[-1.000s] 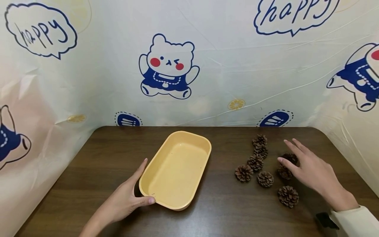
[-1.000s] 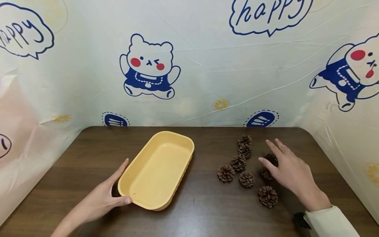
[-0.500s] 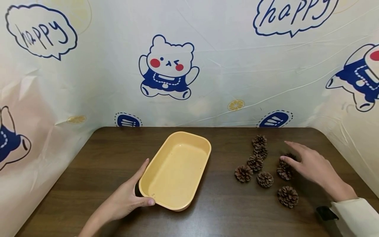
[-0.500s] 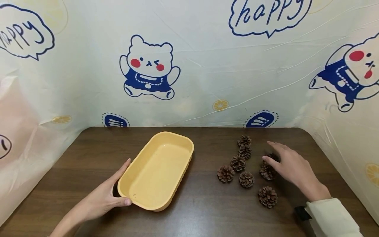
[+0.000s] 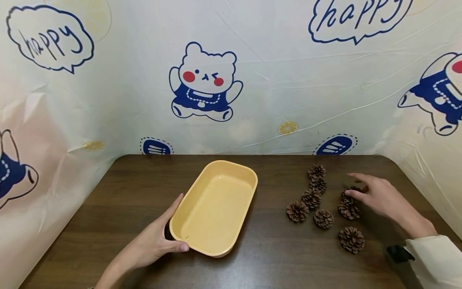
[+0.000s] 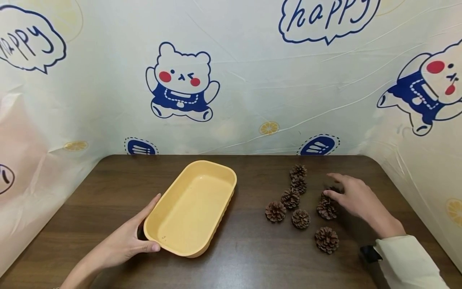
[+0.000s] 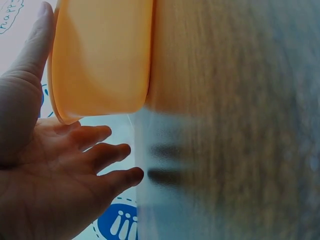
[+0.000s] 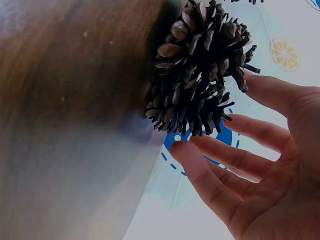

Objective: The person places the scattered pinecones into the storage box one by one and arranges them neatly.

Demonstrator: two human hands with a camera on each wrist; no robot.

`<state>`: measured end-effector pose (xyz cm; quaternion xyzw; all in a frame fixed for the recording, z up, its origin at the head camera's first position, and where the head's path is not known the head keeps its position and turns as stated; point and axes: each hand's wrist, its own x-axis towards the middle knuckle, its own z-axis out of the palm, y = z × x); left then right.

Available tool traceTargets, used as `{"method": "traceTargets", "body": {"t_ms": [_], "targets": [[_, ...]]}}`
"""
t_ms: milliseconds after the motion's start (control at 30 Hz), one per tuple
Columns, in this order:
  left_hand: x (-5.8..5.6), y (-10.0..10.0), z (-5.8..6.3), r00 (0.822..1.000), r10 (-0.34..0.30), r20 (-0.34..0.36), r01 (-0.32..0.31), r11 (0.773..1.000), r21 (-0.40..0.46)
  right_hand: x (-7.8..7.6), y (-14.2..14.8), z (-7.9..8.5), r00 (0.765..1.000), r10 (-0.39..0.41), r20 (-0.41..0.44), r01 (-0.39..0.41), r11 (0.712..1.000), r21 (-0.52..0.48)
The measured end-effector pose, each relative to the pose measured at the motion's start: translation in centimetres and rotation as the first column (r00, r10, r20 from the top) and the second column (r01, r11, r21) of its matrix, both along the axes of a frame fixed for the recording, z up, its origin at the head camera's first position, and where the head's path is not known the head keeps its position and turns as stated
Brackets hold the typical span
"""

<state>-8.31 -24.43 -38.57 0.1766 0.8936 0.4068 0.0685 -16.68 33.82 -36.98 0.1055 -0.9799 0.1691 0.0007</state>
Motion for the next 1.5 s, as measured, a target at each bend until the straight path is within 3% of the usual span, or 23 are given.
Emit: {"method": "traceTargets", "body": {"t_ms": [600, 1100, 1500], "targets": [[0.01, -0.08, -0.03, 1.000, 0.004, 0.019, -0.005, 1.000, 0.011, -0.45, 0.42, -0.16, 1.000, 0.021, 0.017, -0.021, 1.000, -0.004], [0.04, -0.09, 0.30, 1.000, 0.024, 0.012, -0.023, 0.997, -0.068, -0.44, 0.82, -0.42, 0.999, 0.031, 0.025, -0.030, 0.999, -0.019], [-0.09, -0.04, 0.15, 0.999, 0.014, 0.042, -0.013, 1.000, -0.027, -0.73, 0.96, -0.55, 0.998, 0.056, 0.022, -0.055, 0.998, -0.030]]}}
